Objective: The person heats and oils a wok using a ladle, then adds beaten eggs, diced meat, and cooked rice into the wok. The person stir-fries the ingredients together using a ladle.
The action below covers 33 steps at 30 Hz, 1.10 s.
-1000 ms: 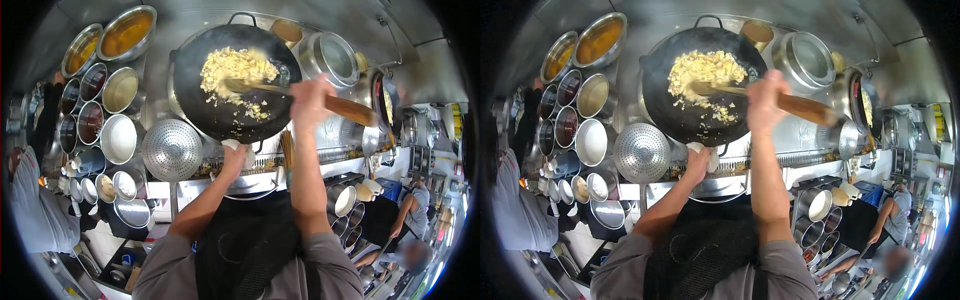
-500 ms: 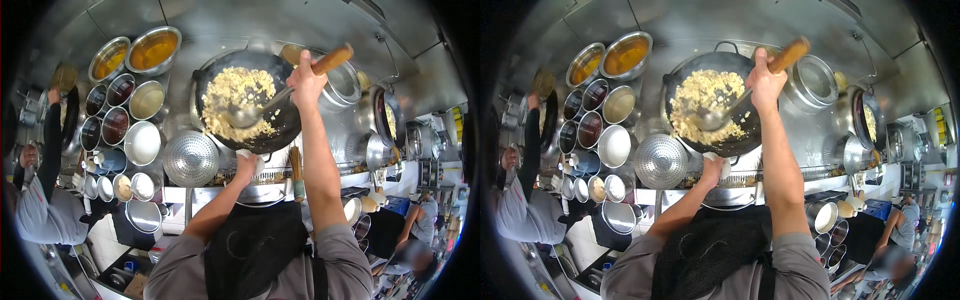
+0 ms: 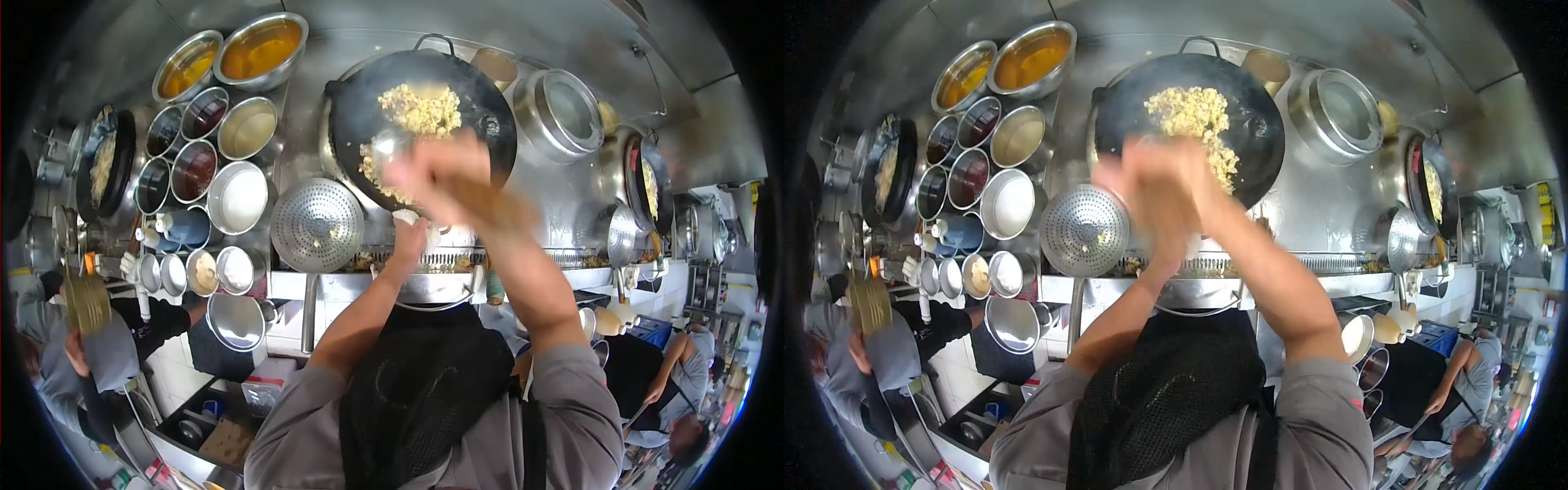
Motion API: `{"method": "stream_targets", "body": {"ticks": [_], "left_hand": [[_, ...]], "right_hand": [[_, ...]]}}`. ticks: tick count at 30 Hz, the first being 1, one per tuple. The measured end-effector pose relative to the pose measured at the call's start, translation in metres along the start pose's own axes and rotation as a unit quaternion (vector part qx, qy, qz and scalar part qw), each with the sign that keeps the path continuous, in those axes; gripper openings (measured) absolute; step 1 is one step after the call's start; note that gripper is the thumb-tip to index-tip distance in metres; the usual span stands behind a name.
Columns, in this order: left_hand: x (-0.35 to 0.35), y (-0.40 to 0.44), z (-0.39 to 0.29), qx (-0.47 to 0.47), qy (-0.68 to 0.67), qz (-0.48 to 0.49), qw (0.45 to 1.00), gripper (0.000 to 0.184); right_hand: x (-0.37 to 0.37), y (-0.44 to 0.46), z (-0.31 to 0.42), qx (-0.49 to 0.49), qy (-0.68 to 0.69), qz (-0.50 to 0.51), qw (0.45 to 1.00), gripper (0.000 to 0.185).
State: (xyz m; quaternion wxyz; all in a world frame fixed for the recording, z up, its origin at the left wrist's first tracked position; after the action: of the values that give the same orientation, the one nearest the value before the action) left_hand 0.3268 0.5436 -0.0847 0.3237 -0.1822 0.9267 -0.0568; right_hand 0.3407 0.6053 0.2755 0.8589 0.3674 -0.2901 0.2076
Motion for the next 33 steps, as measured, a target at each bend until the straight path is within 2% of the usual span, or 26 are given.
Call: {"method": "stream_targets", "body": {"ticks": [1, 2, 3, 4, 5, 6, 8, 9, 10, 12, 13, 14, 15, 16, 17, 18, 19, 20, 22, 24, 25, 26, 28, 30, 32, 33], "left_hand": [[0.005, 0.006, 0.01, -0.002, -0.002, -0.004, 1.0, 0.041], [0.007, 0.012, 0.018, 0.019, -0.331, 0.067, 0.941, 0.041], [-0.001, 0.0, -0.007, 0.062, -0.205, 0.027, 0.976, 0.041], [-0.01, -0.013, -0.034, 0.115, -0.08, -0.002, 0.99, 0.042], [-0.018, -0.013, -0.045, 0.128, -0.057, -0.031, 0.99, 0.044], [-0.02, -0.014, -0.047, 0.145, -0.032, -0.061, 0.987, 0.046], [-0.018, -0.013, -0.048, 0.056, -0.075, 0.027, 0.995, 0.048], [-0.025, -0.016, -0.055, 0.084, -0.029, -0.041, 0.995, 0.047], [-0.025, -0.018, -0.056, 0.086, -0.024, -0.047, 0.995, 0.047], [-0.025, -0.02, -0.054, 0.112, -0.033, -0.077, 0.99, 0.046], [-0.014, -0.017, -0.043, 0.132, -0.027, -0.075, 0.988, 0.047], [-0.015, -0.022, -0.044, 0.133, -0.027, -0.081, 0.987, 0.047], [-0.017, -0.024, -0.05, 0.133, -0.031, -0.084, 0.987, 0.047], [-0.02, -0.021, -0.055, 0.129, -0.036, -0.086, 0.987, 0.048], [-0.018, -0.019, -0.046, 0.082, -0.021, -0.104, 0.991, 0.037], [-0.022, -0.019, -0.051, 0.078, -0.021, -0.11, 0.991, 0.037], [-0.027, -0.022, -0.058, 0.109, -0.008, -0.117, 0.987, 0.035], [-0.03, -0.024, -0.063, 0.138, 0.005, -0.122, 0.983, 0.034], [-0.023, -0.021, -0.053, 0.14, 0.004, -0.128, 0.982, 0.034], [-0.021, -0.022, -0.055, 0.136, -0.022, -0.076, 0.988, 0.049], [-0.027, -0.023, -0.054, 0.091, -0.037, -0.088, 0.991, 0.046], [-0.026, -0.022, -0.055, 0.09, -0.038, -0.091, 0.991, 0.046], [-0.024, -0.023, -0.057, 0.132, -0.005, -0.079, 0.988, 0.041], [-0.03, -0.023, -0.061, 0.122, -0.011, -0.091, 0.988, 0.035], [-0.032, -0.025, -0.066, 0.13, -0.025, -0.062, 0.989, 0.034], [-0.031, -0.024, -0.066, 0.147, -0.011, -0.069, 0.987, 0.038]], "right_hand": [[-0.001, -0.026, 0.007, 0.055, 0.06, 0.039, 0.996, 0.037], [-0.009, -0.037, -0.01, 0.055, 0.03, 0.022, 0.998, 0.037], [-0.017, -0.049, -0.027, 0.054, -0.001, 0.006, 0.999, 0.038], [-0.013, -0.043, -0.043, 0.0, 0.046, -0.008, 0.999, 0.038], [-0.009, -0.038, -0.06, -0.053, 0.096, -0.027, 0.994, 0.037], [0.013, -0.032, -0.051, -0.105, -0.049, -0.064, 0.991, 0.036], [0.047, -0.047, -0.007, -0.077, -0.049, -0.077, 0.993, 0.034], [0.031, -0.069, -0.011, -0.093, 0.031, -0.161, 0.982, 0.035], [0.005, -0.087, -0.038, -0.101, -0.029, -0.232, 0.967, 0.034], [0.0, -0.083, -0.079, -0.115, -0.201, -0.183, 0.956, 0.033], [0.017, -0.059, -0.087, -0.135, -0.162, -0.13, 0.969, 0.032], [0.027, -0.044, -0.103, -0.162, -0.156, -0.141, 0.964, 0.035], [0.052, -0.045, -0.086, -0.21, 0.006, -0.205, 0.956, 0.033], [0.073, -0.048, -0.071, -0.246, 0.169, -0.262, 0.918, 0.033], [0.069, -0.059, -0.085, -0.231, 0.179, -0.312, 0.904, 0.033], [0.055, -0.078, -0.104, -0.218, 0.188, -0.358, 0.888, 0.033], [0.027, -0.083, -0.133, -0.223, 0.171, -0.369, 0.886, 0.035], [0.015, -0.076, -0.141, -0.185, 0.167, -0.341, 0.907, 0.032], [0.033, -0.041, -0.148, -0.222, 0.192, -0.287, 0.912, 0.035], [0.077, -0.017, -0.137, -0.24, 0.099, -0.318, 0.912, 0.038], [0.097, -0.013, -0.128, -0.259, 0.139, -0.356, 0.887, 0.039], [0.102, -0.015, -0.147, -0.228, 0.092, -0.442, 0.862, 0.039], [0.051, -0.021, -0.177, -0.192, 0.226, -0.455, 0.839, 0.037], [0.025, -0.013, -0.166, -0.226, 0.227, -0.376, 0.87, 0.036], [0.039, 0.016, -0.145, -0.213, 0.2, -0.309, 0.905, 0.037], [0.052, 0.03, -0.128, -0.246, 0.165, -0.315, 0.902, 0.037]]}}
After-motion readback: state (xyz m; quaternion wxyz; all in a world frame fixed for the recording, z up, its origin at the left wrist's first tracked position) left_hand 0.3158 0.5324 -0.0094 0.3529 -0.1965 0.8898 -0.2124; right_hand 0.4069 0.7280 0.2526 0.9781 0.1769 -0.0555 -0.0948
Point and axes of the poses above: each hand's wrist, its own y-axis towards the middle knuckle, its own x-axis out of the back of the hand, z = x × y, the point moved 1 cm from there along y, towards the middle knuckle, and after that the axes turned 15 degrees about -y, right-handed, at the moved point
